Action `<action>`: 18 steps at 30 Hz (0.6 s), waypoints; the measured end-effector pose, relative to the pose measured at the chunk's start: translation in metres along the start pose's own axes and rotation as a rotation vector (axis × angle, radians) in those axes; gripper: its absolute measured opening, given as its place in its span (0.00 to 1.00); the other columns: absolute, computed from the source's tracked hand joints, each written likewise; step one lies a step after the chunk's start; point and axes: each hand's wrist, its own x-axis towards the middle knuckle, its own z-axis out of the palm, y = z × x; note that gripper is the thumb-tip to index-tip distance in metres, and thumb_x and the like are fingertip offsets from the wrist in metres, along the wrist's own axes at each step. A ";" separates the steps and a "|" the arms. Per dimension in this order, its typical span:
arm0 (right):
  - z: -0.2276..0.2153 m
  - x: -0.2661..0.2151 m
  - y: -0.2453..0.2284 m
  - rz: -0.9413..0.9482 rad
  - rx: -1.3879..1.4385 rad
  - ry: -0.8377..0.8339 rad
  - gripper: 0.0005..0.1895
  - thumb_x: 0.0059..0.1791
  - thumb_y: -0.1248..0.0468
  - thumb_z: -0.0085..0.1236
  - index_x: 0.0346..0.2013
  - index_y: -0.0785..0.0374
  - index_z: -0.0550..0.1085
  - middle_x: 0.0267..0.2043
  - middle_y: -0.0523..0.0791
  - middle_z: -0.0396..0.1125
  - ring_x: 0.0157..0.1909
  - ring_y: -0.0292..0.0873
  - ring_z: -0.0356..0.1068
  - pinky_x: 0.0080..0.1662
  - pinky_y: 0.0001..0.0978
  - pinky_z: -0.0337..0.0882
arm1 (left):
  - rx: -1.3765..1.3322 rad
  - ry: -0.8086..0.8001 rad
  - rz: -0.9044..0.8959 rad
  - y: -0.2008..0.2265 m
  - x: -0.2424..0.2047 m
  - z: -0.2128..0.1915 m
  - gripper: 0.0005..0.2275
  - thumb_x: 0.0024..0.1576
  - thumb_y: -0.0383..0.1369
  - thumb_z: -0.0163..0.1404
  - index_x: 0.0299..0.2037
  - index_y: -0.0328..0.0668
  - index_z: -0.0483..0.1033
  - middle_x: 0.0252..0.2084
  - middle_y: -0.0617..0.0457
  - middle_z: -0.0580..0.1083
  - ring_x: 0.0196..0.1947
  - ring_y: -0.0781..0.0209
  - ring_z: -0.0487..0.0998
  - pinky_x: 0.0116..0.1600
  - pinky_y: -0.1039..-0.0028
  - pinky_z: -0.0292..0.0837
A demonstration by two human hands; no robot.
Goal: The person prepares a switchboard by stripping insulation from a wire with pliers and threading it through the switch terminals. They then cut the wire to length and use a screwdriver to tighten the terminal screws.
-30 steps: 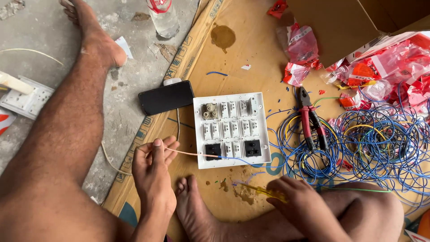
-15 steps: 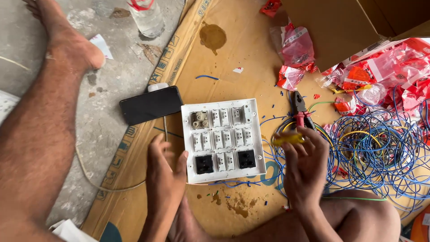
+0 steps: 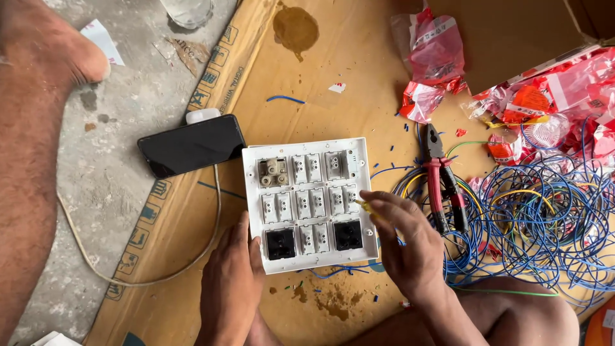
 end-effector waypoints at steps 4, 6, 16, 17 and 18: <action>0.003 -0.001 -0.003 0.001 0.001 -0.004 0.19 0.52 0.80 0.53 0.57 0.67 0.65 0.54 0.54 0.72 0.55 0.51 0.76 0.56 0.36 0.76 | -0.050 0.012 -0.045 -0.002 0.000 0.001 0.21 0.60 0.31 0.46 0.65 0.37 0.67 0.56 0.41 0.74 0.52 0.42 0.77 0.53 0.58 0.73; 0.004 -0.001 -0.005 0.028 0.004 0.036 0.19 0.52 0.79 0.55 0.56 0.67 0.66 0.54 0.53 0.72 0.55 0.50 0.75 0.56 0.36 0.75 | -0.028 0.009 -0.040 -0.003 0.000 0.003 0.20 0.60 0.31 0.46 0.63 0.36 0.67 0.56 0.41 0.74 0.52 0.42 0.77 0.53 0.58 0.73; -0.008 0.039 -0.040 -0.018 -0.089 -0.048 0.16 0.44 0.75 0.57 0.47 0.69 0.72 0.52 0.59 0.70 0.53 0.56 0.74 0.53 0.38 0.73 | 0.001 -0.011 -0.035 -0.001 0.002 0.002 0.24 0.58 0.30 0.48 0.67 0.38 0.65 0.54 0.42 0.74 0.49 0.43 0.78 0.51 0.59 0.74; -0.008 0.031 -0.034 -0.018 -0.089 -0.050 0.16 0.44 0.75 0.57 0.47 0.69 0.72 0.52 0.59 0.70 0.53 0.56 0.74 0.53 0.38 0.73 | 0.000 -0.011 -0.037 -0.002 0.002 0.003 0.24 0.58 0.30 0.48 0.67 0.38 0.65 0.54 0.42 0.74 0.49 0.43 0.78 0.51 0.59 0.74; -0.008 0.023 -0.029 -0.012 -0.125 -0.022 0.14 0.45 0.74 0.59 0.46 0.66 0.73 0.50 0.57 0.71 0.52 0.55 0.74 0.52 0.37 0.73 | -0.006 0.001 -0.030 -0.002 0.002 0.003 0.23 0.58 0.30 0.48 0.66 0.38 0.66 0.54 0.42 0.74 0.50 0.43 0.78 0.51 0.59 0.74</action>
